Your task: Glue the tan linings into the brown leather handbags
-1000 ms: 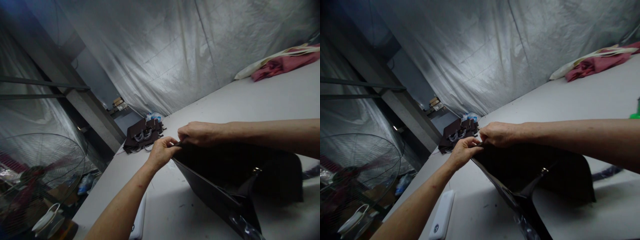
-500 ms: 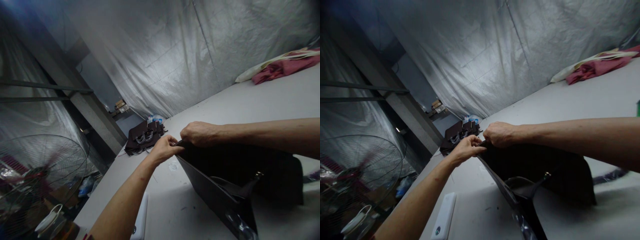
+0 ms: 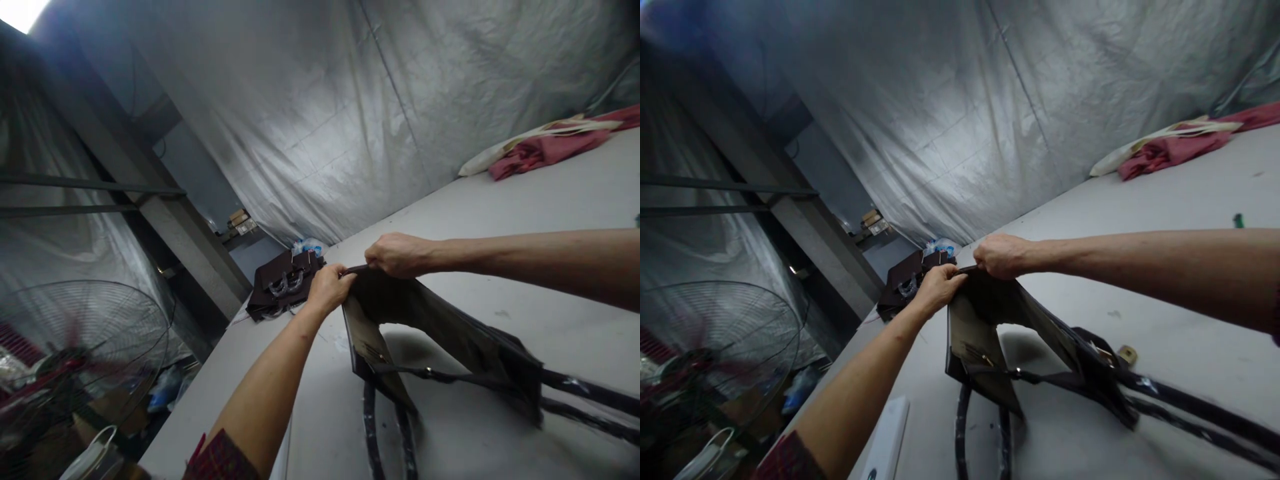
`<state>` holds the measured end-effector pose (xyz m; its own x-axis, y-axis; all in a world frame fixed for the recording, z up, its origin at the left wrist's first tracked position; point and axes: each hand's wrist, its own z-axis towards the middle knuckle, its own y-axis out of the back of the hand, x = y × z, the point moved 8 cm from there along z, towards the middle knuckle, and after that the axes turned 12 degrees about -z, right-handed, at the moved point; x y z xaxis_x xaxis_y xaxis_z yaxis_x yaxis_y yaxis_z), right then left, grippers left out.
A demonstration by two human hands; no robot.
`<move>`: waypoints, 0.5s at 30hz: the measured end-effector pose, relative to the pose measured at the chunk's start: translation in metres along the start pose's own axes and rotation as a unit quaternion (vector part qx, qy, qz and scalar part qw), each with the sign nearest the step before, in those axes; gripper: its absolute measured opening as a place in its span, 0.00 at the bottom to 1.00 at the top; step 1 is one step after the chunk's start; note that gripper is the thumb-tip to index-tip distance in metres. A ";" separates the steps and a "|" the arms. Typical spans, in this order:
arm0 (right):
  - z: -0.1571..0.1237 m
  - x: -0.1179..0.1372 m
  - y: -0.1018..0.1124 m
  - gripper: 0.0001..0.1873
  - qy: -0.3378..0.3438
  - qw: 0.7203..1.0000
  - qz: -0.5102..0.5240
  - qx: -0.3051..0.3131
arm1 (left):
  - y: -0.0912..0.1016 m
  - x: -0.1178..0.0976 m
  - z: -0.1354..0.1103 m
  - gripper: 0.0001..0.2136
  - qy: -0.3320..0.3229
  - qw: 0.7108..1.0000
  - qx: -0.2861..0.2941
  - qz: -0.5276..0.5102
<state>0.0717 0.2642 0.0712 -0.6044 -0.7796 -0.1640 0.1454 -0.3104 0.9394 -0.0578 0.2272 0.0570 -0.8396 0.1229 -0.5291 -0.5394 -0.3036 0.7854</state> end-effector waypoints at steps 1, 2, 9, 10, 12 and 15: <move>0.001 -0.001 0.000 0.14 0.004 1.000 0.005 -0.002 | 0.003 -0.003 0.002 0.09 -0.007 1.000 0.001 0.007; 0.002 -0.003 -0.001 0.14 0.007 1.000 0.009 -0.005 | 0.005 -0.006 0.004 0.09 -0.017 1.000 0.003 0.016; 0.004 -0.020 -0.009 0.15 0.026 0.998 0.061 -0.022 | 0.001 -0.014 0.011 0.10 -0.089 0.994 0.054 0.037; 0.004 -0.022 -0.010 0.15 0.026 0.997 0.069 -0.024 | -0.002 -0.011 0.014 0.09 -0.086 0.994 0.055 0.031; 0.004 -0.023 -0.011 0.15 0.031 0.996 0.082 -0.024 | -0.006 -0.006 0.022 0.08 -0.083 0.995 0.056 0.008; 0.007 -0.019 -0.014 0.17 0.047 0.994 0.097 -0.011 | -0.011 -0.003 0.031 0.12 -0.083 0.995 0.054 -0.019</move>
<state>0.0763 0.2871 0.0632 -0.4877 -0.8730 -0.0088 0.2697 -0.1602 0.9495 -0.0508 0.2593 0.0596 -0.8121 0.2903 -0.5062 -0.5680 -0.1941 0.7998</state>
